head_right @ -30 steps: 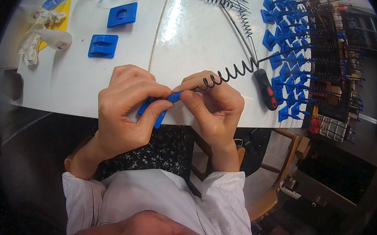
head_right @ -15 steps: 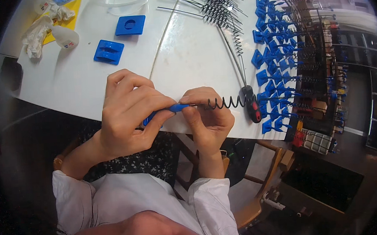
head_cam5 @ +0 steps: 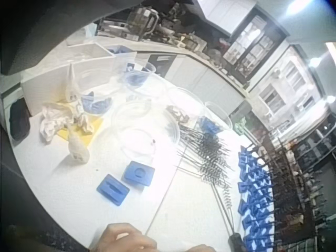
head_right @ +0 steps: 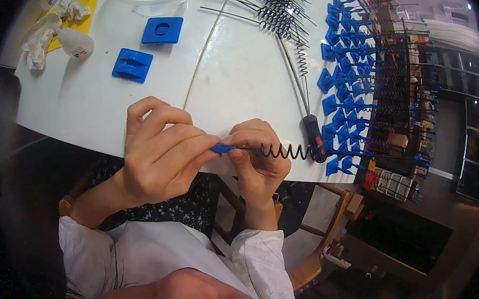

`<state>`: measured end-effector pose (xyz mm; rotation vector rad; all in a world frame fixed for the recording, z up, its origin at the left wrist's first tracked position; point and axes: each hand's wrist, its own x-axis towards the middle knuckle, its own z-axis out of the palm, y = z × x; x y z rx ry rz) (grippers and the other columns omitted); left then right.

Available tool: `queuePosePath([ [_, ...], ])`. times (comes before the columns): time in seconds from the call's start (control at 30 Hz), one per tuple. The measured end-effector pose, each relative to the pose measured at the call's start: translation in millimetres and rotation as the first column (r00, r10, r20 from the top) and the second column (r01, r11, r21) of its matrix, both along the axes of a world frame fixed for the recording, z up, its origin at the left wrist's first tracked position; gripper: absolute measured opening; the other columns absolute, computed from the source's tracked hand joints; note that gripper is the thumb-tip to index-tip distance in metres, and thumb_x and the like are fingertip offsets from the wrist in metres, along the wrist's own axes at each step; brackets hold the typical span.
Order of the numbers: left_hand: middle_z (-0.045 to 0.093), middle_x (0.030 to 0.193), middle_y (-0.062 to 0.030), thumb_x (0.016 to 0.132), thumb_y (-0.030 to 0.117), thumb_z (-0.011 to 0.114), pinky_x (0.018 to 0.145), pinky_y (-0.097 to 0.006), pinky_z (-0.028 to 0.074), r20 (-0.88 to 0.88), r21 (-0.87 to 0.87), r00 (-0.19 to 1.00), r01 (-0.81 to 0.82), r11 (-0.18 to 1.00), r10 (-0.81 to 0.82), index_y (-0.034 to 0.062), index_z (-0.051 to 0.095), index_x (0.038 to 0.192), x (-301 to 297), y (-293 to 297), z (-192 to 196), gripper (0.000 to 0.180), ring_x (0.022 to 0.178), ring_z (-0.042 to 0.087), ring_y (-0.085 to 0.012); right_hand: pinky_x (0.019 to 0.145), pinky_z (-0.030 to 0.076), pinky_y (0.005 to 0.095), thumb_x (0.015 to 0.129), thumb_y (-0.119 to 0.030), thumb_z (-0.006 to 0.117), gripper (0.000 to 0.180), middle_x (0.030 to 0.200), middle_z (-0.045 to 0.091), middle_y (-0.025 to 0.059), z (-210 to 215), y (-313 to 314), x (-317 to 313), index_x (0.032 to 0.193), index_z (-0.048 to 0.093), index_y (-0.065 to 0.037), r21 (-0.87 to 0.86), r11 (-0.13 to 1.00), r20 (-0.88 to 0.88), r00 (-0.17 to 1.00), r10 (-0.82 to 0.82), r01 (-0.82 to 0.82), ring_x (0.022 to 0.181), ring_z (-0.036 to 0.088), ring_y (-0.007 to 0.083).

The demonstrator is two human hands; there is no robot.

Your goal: The person applies glue from a glue bottle to a blue plastic part, then inserts a spiral spring wire into the glued part.

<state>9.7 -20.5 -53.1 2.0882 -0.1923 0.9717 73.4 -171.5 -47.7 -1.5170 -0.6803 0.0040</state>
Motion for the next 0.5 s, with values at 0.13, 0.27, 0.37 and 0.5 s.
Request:
queuePosePath([
  [0.13, 0.059, 0.072, -0.0017, 0.061, 0.012, 0.074, 0.081, -0.037, 0.035, 0.005, 0.035, 1.000, -0.021, 0.999, 0.021, 0.0033, 0.067, 0.083, -1, -3, -1, 0.025, 0.072, 0.057, -0.0192, 0.064, 0.042, 0.0280, 0.085, -0.019, 0.068, 0.023, 0.079, 0.058, 0.0104, 1, -2, -1, 0.082, 0.060, 0.003, -0.058, 0.998, 0.024, 1.000, 0.004, -0.003, 0.073, 0.053, 0.0186],
  [0.27, 0.059, 0.072, -0.0012, 0.061, 0.013, 0.074, 0.081, -0.038, 0.035, 0.024, 0.047, 0.999, -0.026, 0.999, 0.025, 0.0033, 0.066, 0.084, -3, -2, -3, 0.026, 0.071, 0.057, -0.0193, 0.064, 0.042, 0.0273, 0.084, -0.013, 0.068, 0.017, 0.079, 0.060, 0.0096, 0, -2, -1, 0.083, 0.064, 0.003, -0.010, 0.999, 0.010, 0.999, 0.035, -0.035, 0.074, 0.055, 0.0184],
  [0.37, 0.060, 0.075, -0.0018, 0.060, 0.011, 0.074, 0.084, -0.039, 0.034, -0.027, -0.003, 0.999, 0.025, 1.000, -0.025, 0.0044, 0.066, 0.086, -1, 5, 5, 0.028, 0.076, 0.057, -0.0205, 0.066, 0.043, 0.0275, 0.085, -0.012, 0.067, 0.015, 0.082, 0.059, 0.0093, 0, -1, -3, 0.083, 0.064, 0.003, -0.008, 1.000, 0.041, 0.999, 0.000, 0.000, 0.077, 0.054, 0.0181],
  [0.5, 0.062, 0.080, -0.0041, 0.065, 0.006, 0.068, 0.091, -0.043, 0.032, -0.202, -0.147, 0.961, 0.158, 0.976, -0.186, 0.0068, 0.067, 0.087, -2, 19, 19, 0.022, 0.088, 0.057, -0.0220, 0.068, 0.043, 0.0275, 0.085, -0.013, 0.067, 0.015, 0.086, 0.058, 0.0092, 0, -1, -4, 0.084, 0.064, 0.002, -0.002, 1.000, 0.043, 0.999, -0.004, 0.004, 0.079, 0.054, 0.0180],
])
